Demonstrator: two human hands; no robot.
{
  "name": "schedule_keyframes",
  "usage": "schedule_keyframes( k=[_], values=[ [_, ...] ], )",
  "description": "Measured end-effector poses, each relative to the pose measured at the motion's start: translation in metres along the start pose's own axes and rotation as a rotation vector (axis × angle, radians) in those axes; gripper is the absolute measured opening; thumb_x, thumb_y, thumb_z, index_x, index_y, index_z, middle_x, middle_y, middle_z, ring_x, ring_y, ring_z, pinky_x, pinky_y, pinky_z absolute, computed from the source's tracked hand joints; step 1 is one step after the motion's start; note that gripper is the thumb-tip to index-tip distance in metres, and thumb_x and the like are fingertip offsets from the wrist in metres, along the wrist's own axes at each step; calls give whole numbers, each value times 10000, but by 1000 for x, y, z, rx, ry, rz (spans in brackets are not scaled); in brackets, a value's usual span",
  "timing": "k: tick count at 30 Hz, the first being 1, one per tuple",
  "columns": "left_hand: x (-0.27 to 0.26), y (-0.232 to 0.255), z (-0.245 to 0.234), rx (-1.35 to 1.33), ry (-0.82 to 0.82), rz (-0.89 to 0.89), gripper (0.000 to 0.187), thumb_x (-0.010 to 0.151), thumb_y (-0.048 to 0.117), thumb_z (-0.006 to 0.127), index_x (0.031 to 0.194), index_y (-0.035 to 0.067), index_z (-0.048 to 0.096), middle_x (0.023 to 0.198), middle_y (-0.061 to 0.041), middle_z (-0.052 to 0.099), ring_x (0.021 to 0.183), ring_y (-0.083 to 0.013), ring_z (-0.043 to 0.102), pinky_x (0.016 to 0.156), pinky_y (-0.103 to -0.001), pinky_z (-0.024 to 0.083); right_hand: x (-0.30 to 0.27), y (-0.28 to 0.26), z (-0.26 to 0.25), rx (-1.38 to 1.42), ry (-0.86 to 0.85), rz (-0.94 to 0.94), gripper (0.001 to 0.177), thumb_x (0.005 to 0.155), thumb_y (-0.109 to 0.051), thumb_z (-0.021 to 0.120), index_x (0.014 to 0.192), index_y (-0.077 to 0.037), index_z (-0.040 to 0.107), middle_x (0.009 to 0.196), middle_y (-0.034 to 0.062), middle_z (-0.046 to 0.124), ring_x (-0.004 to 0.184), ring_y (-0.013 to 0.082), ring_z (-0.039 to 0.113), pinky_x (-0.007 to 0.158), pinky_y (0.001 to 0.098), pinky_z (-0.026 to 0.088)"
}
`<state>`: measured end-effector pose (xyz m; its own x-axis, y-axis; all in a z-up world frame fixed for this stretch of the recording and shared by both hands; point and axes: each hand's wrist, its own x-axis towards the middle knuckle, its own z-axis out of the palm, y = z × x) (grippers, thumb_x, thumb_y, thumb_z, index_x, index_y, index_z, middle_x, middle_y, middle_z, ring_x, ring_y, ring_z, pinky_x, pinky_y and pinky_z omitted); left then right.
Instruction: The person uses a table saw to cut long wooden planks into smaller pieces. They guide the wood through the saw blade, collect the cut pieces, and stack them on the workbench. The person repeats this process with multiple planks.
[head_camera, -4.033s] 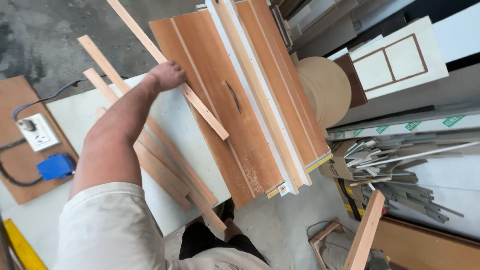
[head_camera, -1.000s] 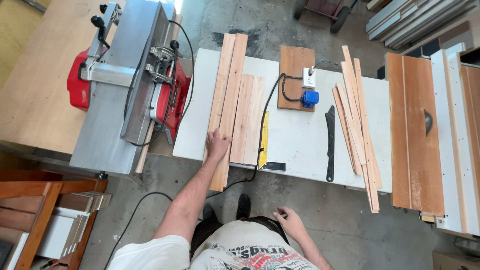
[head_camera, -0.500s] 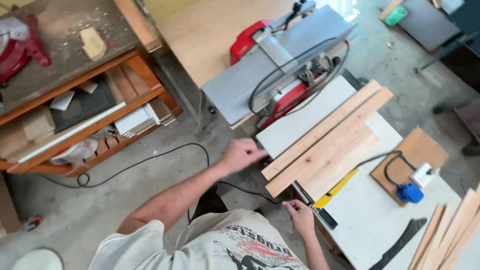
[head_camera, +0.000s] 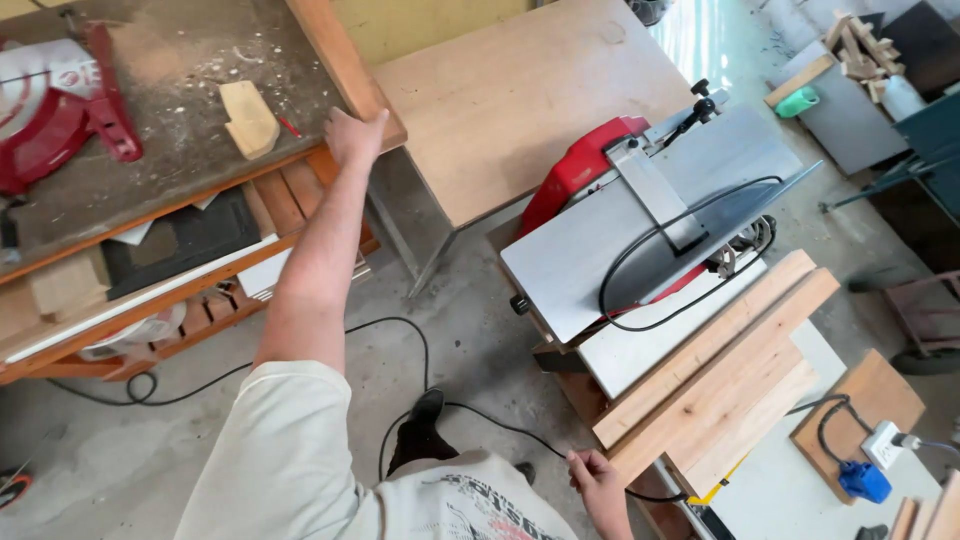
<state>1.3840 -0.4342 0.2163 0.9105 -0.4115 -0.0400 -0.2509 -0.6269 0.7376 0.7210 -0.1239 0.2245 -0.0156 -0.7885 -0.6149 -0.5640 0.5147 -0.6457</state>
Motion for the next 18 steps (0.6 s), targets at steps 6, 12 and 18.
schedule_keyframes(
  k=[6, 12, 18],
  values=[
    [82, 21, 53, 46, -129, -173, 1369, 704, 753, 1009, 1539, -14, 240, 1517, -228, 469, 1374, -384, 510, 1071, -463, 500, -16, 18, 29, 77, 69, 286, 281, 943, -290, 754, 827, -38, 708, 699, 76, 613, 636, 185, 538, 661, 322, 457],
    [94, 18, 61, 14, -73, -211, 1011, 639, 511, 1047, 1338, 40, 488, 1344, -155, 610, 1223, -333, 629, 919, -421, 608, -37, 27, 40, 52, 124, 438, 291, 939, -319, 763, 863, -43, 717, 701, 83, 620, 633, 182, 537, 661, 320, 455],
    [64, 14, -13, -445, -27, -127, 593, 597, 302, 838, 1077, 30, 620, 1094, -108, 778, 968, -243, 794, 726, -326, 668, -34, 26, 51, 33, 97, 416, 306, 938, -353, 754, 859, -63, 702, 735, 63, 622, 656, 187, 567, 695, 316, 457]
  ],
)
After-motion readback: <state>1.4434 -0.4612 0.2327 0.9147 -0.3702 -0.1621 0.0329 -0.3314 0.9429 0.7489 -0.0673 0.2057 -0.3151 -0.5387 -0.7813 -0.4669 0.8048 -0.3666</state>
